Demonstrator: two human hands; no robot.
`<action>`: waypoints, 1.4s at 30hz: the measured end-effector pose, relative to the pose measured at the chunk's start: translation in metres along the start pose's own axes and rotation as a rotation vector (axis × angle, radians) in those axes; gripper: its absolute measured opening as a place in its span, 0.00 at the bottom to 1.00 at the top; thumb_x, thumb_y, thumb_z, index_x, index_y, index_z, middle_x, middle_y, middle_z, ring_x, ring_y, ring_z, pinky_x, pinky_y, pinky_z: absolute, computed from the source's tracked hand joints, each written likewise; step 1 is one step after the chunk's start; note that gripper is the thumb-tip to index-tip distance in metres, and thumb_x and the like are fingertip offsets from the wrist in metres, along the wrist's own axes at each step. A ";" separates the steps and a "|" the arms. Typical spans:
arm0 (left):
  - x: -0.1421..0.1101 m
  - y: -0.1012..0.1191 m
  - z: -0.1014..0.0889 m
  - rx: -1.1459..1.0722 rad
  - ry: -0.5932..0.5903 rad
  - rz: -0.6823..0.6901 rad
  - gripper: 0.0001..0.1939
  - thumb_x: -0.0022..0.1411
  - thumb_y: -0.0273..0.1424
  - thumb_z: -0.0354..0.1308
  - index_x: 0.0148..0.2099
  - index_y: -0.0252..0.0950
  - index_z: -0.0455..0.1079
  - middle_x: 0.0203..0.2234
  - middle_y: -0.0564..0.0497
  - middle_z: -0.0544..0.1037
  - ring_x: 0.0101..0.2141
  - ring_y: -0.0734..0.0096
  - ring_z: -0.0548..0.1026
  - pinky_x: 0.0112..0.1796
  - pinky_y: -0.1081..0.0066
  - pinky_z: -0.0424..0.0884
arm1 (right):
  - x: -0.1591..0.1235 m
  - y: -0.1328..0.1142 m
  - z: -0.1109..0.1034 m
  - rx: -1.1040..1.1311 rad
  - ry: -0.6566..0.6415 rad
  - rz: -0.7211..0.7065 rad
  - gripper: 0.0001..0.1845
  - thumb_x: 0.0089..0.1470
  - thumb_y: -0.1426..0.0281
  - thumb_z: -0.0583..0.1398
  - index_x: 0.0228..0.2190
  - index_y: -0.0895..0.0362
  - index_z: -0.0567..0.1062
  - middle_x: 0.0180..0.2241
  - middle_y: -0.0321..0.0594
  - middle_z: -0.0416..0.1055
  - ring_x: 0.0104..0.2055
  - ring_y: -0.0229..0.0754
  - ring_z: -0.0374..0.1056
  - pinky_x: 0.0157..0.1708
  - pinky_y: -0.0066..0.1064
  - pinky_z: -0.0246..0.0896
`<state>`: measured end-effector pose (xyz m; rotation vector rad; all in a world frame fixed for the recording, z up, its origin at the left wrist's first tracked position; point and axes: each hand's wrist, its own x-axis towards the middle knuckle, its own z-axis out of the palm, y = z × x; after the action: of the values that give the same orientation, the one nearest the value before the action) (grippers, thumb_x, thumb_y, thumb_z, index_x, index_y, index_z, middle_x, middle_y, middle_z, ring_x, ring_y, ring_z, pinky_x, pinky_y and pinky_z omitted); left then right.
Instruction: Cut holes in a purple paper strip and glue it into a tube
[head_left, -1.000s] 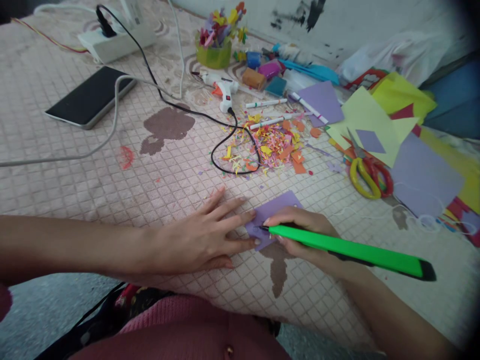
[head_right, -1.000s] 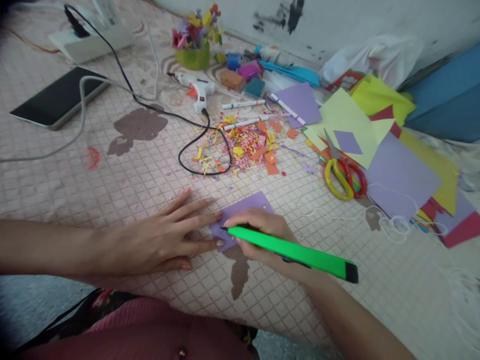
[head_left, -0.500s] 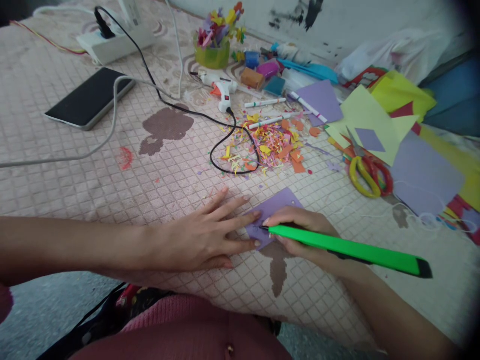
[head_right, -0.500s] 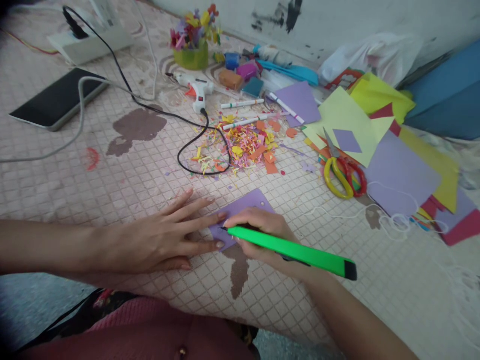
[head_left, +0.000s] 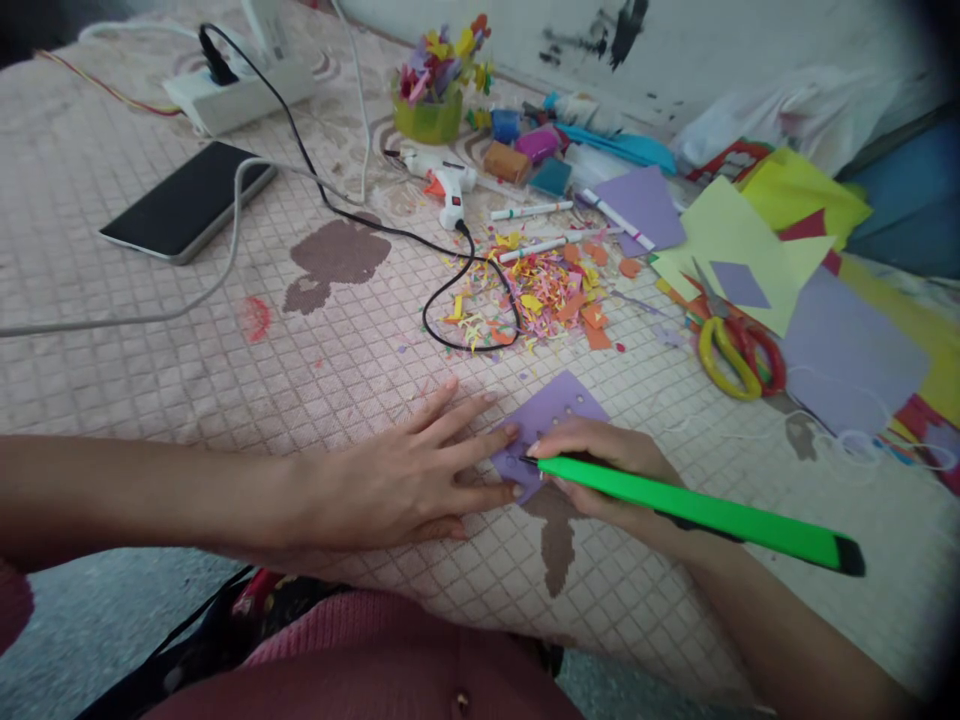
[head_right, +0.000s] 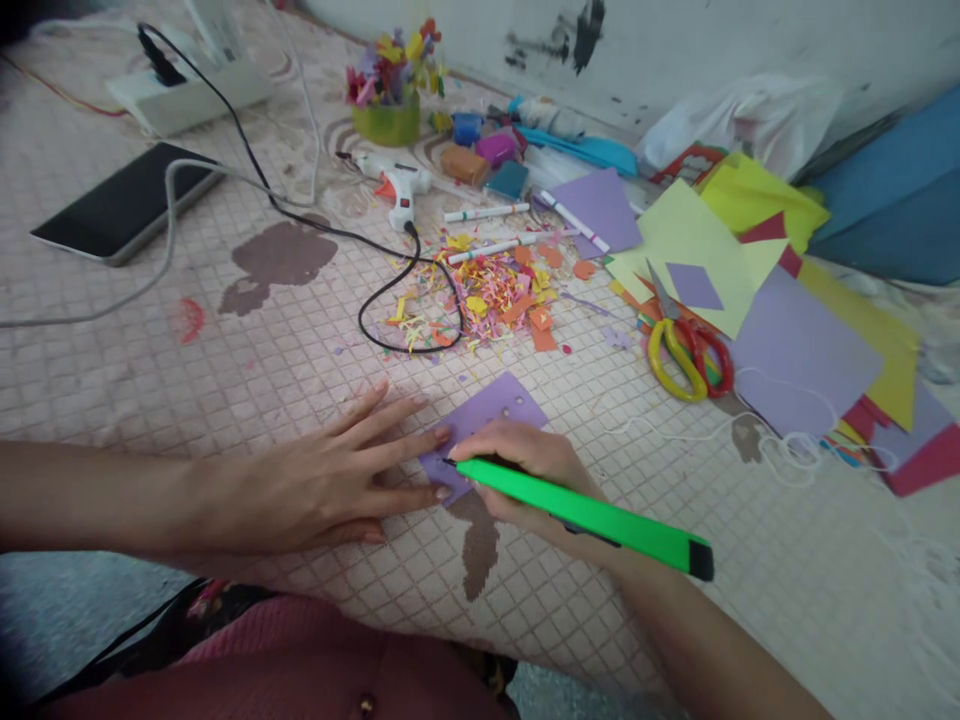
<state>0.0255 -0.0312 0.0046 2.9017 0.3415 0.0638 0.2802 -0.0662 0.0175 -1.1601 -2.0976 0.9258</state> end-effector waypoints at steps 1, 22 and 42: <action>0.000 0.000 0.001 0.004 0.006 -0.001 0.27 0.64 0.40 0.57 0.64 0.49 0.59 0.66 0.43 0.54 0.64 0.39 0.50 0.59 0.37 0.48 | 0.000 0.000 0.000 0.004 0.002 -0.001 0.12 0.53 0.77 0.59 0.38 0.52 0.76 0.34 0.37 0.78 0.36 0.38 0.75 0.37 0.28 0.71; 0.008 -0.008 -0.002 -0.048 0.035 0.042 0.29 0.60 0.46 0.60 0.62 0.49 0.63 0.65 0.44 0.57 0.64 0.39 0.51 0.59 0.38 0.48 | 0.000 0.013 -0.004 0.067 -0.047 -0.053 0.13 0.52 0.76 0.59 0.40 0.53 0.76 0.35 0.38 0.78 0.37 0.39 0.74 0.36 0.28 0.69; 0.006 -0.013 -0.003 -0.056 0.010 0.091 0.28 0.64 0.48 0.55 0.64 0.48 0.60 0.65 0.39 0.53 0.64 0.35 0.49 0.58 0.37 0.49 | 0.002 0.015 -0.005 0.104 -0.064 -0.046 0.11 0.54 0.76 0.59 0.39 0.54 0.76 0.34 0.39 0.77 0.35 0.37 0.73 0.34 0.27 0.67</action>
<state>0.0283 -0.0172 0.0044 2.8615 0.2056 0.1015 0.2901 -0.0571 0.0090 -1.0386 -2.0912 1.0502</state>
